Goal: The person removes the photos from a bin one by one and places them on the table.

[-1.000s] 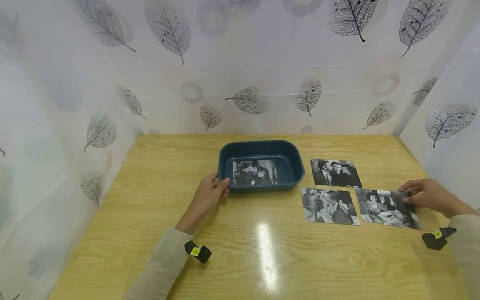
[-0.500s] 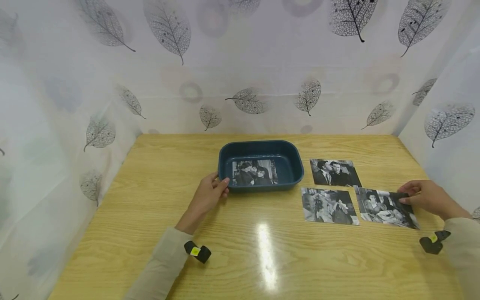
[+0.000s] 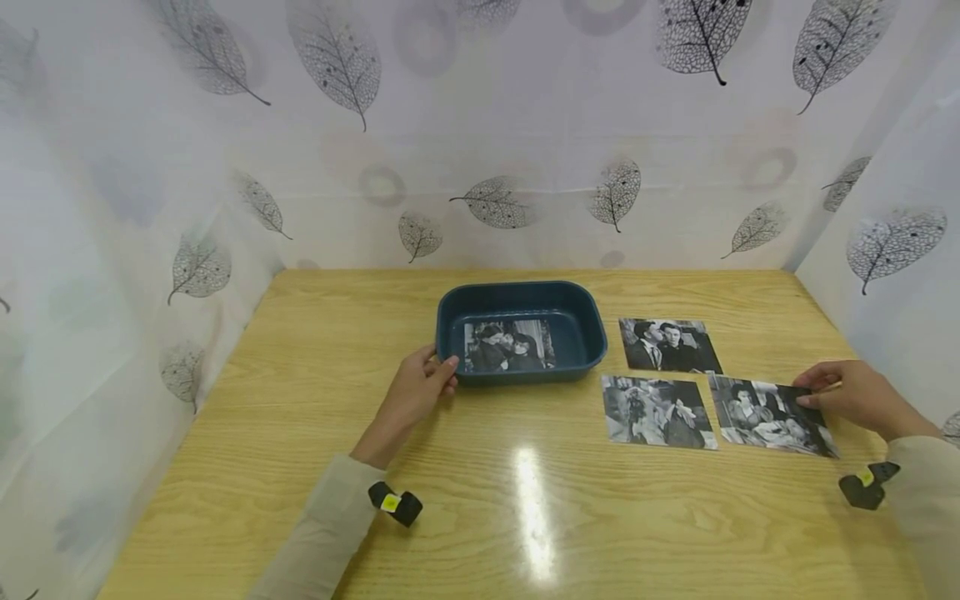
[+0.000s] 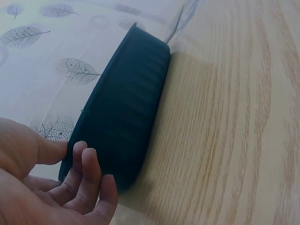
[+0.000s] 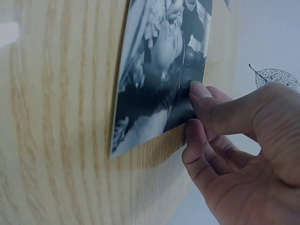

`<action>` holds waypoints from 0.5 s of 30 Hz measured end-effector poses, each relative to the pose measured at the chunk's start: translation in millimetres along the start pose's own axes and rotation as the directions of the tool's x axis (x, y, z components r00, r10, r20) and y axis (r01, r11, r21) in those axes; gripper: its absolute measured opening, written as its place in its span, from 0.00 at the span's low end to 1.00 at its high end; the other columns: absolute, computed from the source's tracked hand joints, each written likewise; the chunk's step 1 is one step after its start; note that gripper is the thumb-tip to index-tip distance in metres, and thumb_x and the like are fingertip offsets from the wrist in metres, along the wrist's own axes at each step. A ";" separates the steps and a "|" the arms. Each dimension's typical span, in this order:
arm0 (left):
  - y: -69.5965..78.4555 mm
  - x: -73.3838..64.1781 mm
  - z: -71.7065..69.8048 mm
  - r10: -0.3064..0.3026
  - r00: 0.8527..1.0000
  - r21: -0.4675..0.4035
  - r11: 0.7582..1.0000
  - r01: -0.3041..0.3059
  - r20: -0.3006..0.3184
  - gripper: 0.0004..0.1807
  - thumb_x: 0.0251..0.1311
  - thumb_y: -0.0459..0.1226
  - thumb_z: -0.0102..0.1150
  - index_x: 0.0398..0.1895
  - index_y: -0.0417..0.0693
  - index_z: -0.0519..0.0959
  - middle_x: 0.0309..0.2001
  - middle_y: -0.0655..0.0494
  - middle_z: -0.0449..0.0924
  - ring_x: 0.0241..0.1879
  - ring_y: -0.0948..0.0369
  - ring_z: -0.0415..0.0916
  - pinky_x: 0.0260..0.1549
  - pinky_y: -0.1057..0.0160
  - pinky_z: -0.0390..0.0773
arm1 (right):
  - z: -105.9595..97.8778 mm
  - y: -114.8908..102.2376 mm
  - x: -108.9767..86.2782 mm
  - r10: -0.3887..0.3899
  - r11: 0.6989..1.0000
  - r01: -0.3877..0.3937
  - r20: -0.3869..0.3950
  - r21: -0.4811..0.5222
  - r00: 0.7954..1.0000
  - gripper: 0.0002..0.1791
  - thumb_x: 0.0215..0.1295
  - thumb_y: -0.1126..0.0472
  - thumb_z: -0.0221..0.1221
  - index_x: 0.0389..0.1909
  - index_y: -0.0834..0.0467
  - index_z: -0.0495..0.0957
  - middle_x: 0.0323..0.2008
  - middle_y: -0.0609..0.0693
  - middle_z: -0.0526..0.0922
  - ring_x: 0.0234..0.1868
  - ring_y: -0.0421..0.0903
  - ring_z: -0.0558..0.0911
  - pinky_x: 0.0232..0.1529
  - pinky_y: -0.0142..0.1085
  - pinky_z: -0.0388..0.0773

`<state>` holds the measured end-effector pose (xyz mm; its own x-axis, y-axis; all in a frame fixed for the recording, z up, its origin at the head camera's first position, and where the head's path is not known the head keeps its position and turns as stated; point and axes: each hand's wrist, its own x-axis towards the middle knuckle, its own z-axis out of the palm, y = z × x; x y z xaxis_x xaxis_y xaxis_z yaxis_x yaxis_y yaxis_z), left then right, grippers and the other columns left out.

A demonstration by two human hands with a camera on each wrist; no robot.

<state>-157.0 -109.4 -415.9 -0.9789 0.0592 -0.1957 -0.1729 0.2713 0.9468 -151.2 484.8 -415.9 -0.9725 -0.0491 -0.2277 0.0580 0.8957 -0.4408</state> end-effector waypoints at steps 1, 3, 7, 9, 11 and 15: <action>-0.2 -0.1 -0.3 0.002 1.000 -0.001 1.000 -0.002 0.001 0.27 0.77 0.39 0.53 0.73 0.36 0.65 0.34 0.46 0.81 0.32 0.57 0.80 0.37 0.62 0.79 | 0.3 0.0 0.2 -0.003 1.000 0.003 -0.003 -0.004 1.000 0.17 0.59 0.65 0.71 0.42 0.74 0.80 0.36 0.66 0.81 0.36 0.56 0.79 0.31 0.40 0.74; -0.4 -0.2 -0.5 0.004 1.000 -0.001 1.000 -0.004 0.002 0.27 0.77 0.39 0.53 0.72 0.36 0.65 0.34 0.46 0.81 0.33 0.57 0.80 0.37 0.62 0.79 | 0.6 -0.1 0.3 -0.009 1.000 0.009 -0.004 -0.006 1.000 0.17 0.59 0.65 0.70 0.42 0.74 0.80 0.36 0.66 0.82 0.37 0.56 0.80 0.31 0.41 0.74; 0.0 -0.5 -0.4 0.009 1.000 0.007 1.000 -0.009 0.002 0.26 0.77 0.38 0.53 0.72 0.36 0.66 0.34 0.45 0.82 0.33 0.56 0.80 0.37 0.61 0.79 | -0.1 -1.8 -0.2 -0.012 1.000 0.012 0.002 -0.006 1.000 0.17 0.61 0.64 0.69 0.43 0.75 0.80 0.39 0.70 0.81 0.39 0.65 0.80 0.32 0.45 0.77; 0.1 -0.3 -0.1 0.005 1.000 0.011 1.000 -0.005 0.001 0.25 0.77 0.38 0.53 0.71 0.36 0.66 0.34 0.45 0.82 0.33 0.56 0.79 0.37 0.61 0.78 | -2.0 -4.7 -1.1 -0.010 1.000 0.010 -0.005 0.005 1.000 0.19 0.66 0.62 0.67 0.46 0.76 0.78 0.43 0.75 0.78 0.42 0.70 0.79 0.33 0.49 0.79; 0.2 -0.3 0.0 0.000 1.000 0.015 1.000 0.000 0.000 0.25 0.77 0.39 0.53 0.71 0.37 0.67 0.34 0.45 0.82 0.33 0.56 0.79 0.37 0.61 0.78 | -5.3 -10.6 -0.7 -0.017 1.000 0.017 -0.038 0.010 0.999 0.21 0.69 0.60 0.64 0.50 0.77 0.76 0.47 0.79 0.75 0.43 0.74 0.78 0.34 0.53 0.80; -0.1 0.1 -0.3 -0.008 1.000 0.014 1.000 0.008 -0.003 0.26 0.77 0.39 0.53 0.72 0.37 0.66 0.35 0.45 0.82 0.33 0.56 0.79 0.39 0.60 0.78 | -15.5 -35.0 6.9 -0.054 0.998 0.058 -0.156 0.020 0.986 0.23 0.73 0.58 0.61 0.54 0.75 0.74 0.50 0.79 0.74 0.42 0.73 0.79 0.32 0.54 0.80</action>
<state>-157.1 -109.7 -416.0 -0.9777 0.0539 -0.2029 -0.1797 0.2847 0.9416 -163.4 460.0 -388.6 -0.9975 -0.0278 -0.0657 0.0065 0.8822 -0.4708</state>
